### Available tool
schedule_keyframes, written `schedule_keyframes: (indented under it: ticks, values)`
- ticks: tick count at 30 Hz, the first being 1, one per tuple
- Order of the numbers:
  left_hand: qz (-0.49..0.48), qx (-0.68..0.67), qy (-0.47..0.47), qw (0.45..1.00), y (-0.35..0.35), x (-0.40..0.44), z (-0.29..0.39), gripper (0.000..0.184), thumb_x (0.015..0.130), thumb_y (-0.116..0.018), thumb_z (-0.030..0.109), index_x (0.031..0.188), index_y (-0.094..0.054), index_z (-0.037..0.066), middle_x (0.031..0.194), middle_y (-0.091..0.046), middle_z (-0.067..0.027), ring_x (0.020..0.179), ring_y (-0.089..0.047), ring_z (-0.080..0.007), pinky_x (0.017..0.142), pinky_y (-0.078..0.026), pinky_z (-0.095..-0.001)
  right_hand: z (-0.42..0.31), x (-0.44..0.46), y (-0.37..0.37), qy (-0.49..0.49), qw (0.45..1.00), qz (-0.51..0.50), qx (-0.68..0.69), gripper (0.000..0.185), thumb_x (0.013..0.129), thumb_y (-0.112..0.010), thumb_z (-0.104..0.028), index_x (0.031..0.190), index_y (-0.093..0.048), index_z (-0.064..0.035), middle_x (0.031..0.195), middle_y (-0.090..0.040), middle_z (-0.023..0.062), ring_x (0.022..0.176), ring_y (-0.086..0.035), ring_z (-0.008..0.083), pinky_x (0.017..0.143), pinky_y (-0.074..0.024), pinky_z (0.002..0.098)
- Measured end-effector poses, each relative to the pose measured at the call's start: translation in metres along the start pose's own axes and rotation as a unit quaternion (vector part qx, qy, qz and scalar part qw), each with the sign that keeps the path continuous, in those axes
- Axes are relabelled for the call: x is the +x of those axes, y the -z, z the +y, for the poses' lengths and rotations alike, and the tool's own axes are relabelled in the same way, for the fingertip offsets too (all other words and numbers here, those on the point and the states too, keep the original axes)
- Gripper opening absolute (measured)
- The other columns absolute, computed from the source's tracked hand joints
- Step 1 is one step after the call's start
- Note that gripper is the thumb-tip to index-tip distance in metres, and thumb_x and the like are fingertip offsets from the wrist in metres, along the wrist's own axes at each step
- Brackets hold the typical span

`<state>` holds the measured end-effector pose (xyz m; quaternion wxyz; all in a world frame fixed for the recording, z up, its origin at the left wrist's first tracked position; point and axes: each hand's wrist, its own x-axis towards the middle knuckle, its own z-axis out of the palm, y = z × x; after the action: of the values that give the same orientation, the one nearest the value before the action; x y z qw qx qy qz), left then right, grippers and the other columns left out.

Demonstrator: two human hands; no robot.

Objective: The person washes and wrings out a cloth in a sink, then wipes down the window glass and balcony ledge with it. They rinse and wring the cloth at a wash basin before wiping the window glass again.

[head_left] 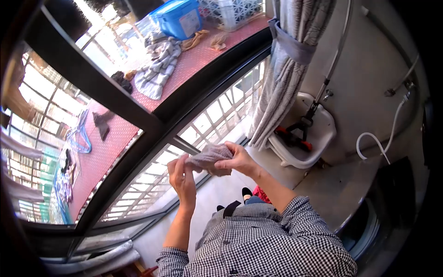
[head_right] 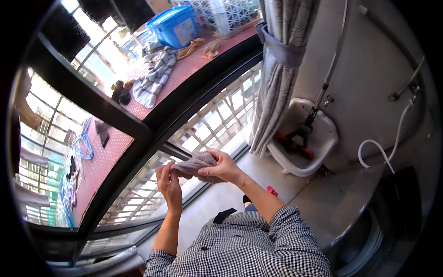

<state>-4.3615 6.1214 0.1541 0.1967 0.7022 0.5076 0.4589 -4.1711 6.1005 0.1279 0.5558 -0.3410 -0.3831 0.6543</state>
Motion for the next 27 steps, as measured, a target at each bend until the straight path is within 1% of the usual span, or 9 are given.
schedule_keyframes:
  ticks: [5, 9, 12, 14, 18, 20, 22, 24, 27]
  values:
    - [-0.007, -0.273, 0.208, 0.939, 0.017, 0.017, -0.031, 0.022, 0.098, -0.039, 0.016, 0.114, -0.051, 0.007, 0.105, -0.054, -0.0050, 0.090, -0.057, -0.0161, 0.077, -0.048, -0.0278, -0.007, 0.014, -0.002, 0.035, 0.989, -0.039, 0.142, 0.033, 0.072, -0.072, 0.000, 0.084, -0.043, -0.0117, 0.087, -0.054, 0.0006, 0.080, -0.054, 0.0092, 0.073, -0.0454, 0.0239]
    - [0.004, -0.319, 0.366, 0.874, 0.031, 0.024, -0.054, 0.035, 0.100, -0.032, 0.029, 0.130, -0.038, 0.012, 0.116, -0.051, -0.0067, 0.105, -0.054, -0.0193, 0.087, -0.044, -0.0390, -0.014, 0.022, -0.033, 0.058, 0.982, -0.043, 0.175, 0.033, 0.076, -0.068, 0.003, 0.095, -0.046, -0.0097, 0.091, -0.055, 0.0034, 0.082, -0.054, 0.0100, 0.071, -0.0453, 0.0213]
    - [0.003, -0.333, 0.437, 0.835, 0.028, 0.003, -0.083, 0.052, 0.092, -0.042, 0.032, 0.139, -0.026, 0.017, 0.118, -0.048, -0.0093, 0.110, -0.049, -0.0229, 0.087, -0.042, -0.0434, -0.009, 0.021, -0.066, 0.037, 0.981, -0.046, 0.187, 0.034, 0.078, -0.066, 0.002, 0.104, -0.047, -0.0074, 0.096, -0.056, 0.0072, 0.086, -0.055, 0.0117, 0.073, -0.0469, 0.0226]
    - [-0.012, -0.376, 0.507, 0.775, 0.028, -0.033, -0.116, 0.063, 0.084, -0.056, 0.021, 0.138, -0.025, 0.020, 0.102, -0.050, -0.0019, 0.095, -0.049, -0.0182, 0.077, -0.046, -0.0388, -0.004, 0.023, -0.087, 0.025, 0.977, -0.062, 0.204, 0.037, 0.079, -0.064, 0.002, 0.110, -0.046, -0.0063, 0.099, -0.056, 0.0097, 0.089, -0.056, 0.0133, 0.075, -0.0481, 0.0241]
    - [-0.227, -0.417, 0.540, 0.695, 0.037, -0.089, -0.144, 0.044, 0.081, -0.058, 0.025, 0.123, -0.049, 0.013, 0.103, -0.056, 0.0017, 0.091, -0.054, -0.0133, 0.086, -0.043, -0.0388, 0.011, 0.022, -0.130, 0.016, 0.985, -0.057, 0.161, 0.040, 0.080, -0.058, 0.005, 0.116, -0.045, -0.0069, 0.106, -0.055, 0.0109, 0.095, -0.056, 0.0156, 0.081, -0.0488, 0.0258]
    - [-0.254, -0.571, 0.510, 0.591, 0.046, -0.100, -0.159, 0.035, 0.086, -0.054, 0.030, 0.116, -0.053, 0.012, 0.100, -0.059, -0.0002, 0.087, -0.056, -0.0150, 0.086, -0.045, -0.0393, 0.018, 0.017, -0.147, 0.001, 0.990, -0.066, 0.125, 0.048, 0.080, -0.058, 0.002, 0.124, -0.043, -0.0064, 0.111, -0.054, 0.0108, 0.103, -0.054, 0.0172, 0.091, -0.0439, 0.0287]
    - [-0.256, -0.592, 0.502, 0.577, 0.072, -0.080, -0.125, 0.023, 0.088, -0.053, 0.030, 0.102, -0.058, 0.013, 0.081, -0.055, 0.0058, 0.074, -0.054, -0.0099, 0.077, -0.047, -0.0324, 0.030, 0.015, -0.154, 0.035, 0.995, -0.073, 0.058, 0.053, 0.078, -0.060, 0.001, 0.127, -0.042, -0.0062, 0.113, -0.054, 0.0099, 0.105, -0.054, 0.0174, 0.090, -0.0451, 0.0285]
    - [-0.278, -0.650, 0.420, 0.569, 0.077, -0.088, -0.160, 0.026, 0.087, -0.054, 0.018, 0.109, -0.056, 0.004, 0.100, -0.061, -0.0039, 0.088, -0.060, -0.0160, 0.078, -0.050, -0.0298, 0.037, 0.008, -0.159, 0.041, 0.995, -0.048, -0.074, 0.055, 0.077, -0.063, 0.000, 0.128, -0.043, -0.0035, 0.115, -0.053, 0.0097, 0.102, -0.056, 0.0170, 0.090, -0.0453, 0.0283]
    - [-0.142, -0.590, 0.468, 0.642, 0.111, -0.095, -0.162, 0.033, 0.080, -0.057, 0.004, 0.113, -0.054, 0.001, 0.107, -0.061, -0.0092, 0.101, -0.060, -0.0221, 0.090, -0.049, -0.0346, 0.053, -0.001, -0.159, 0.048, 0.953, 0.034, -0.297, 0.045, 0.075, -0.064, 0.000, 0.119, -0.053, -0.0020, 0.102, -0.061, 0.0089, 0.093, -0.060, 0.0189, 0.085, -0.0481, 0.0307]
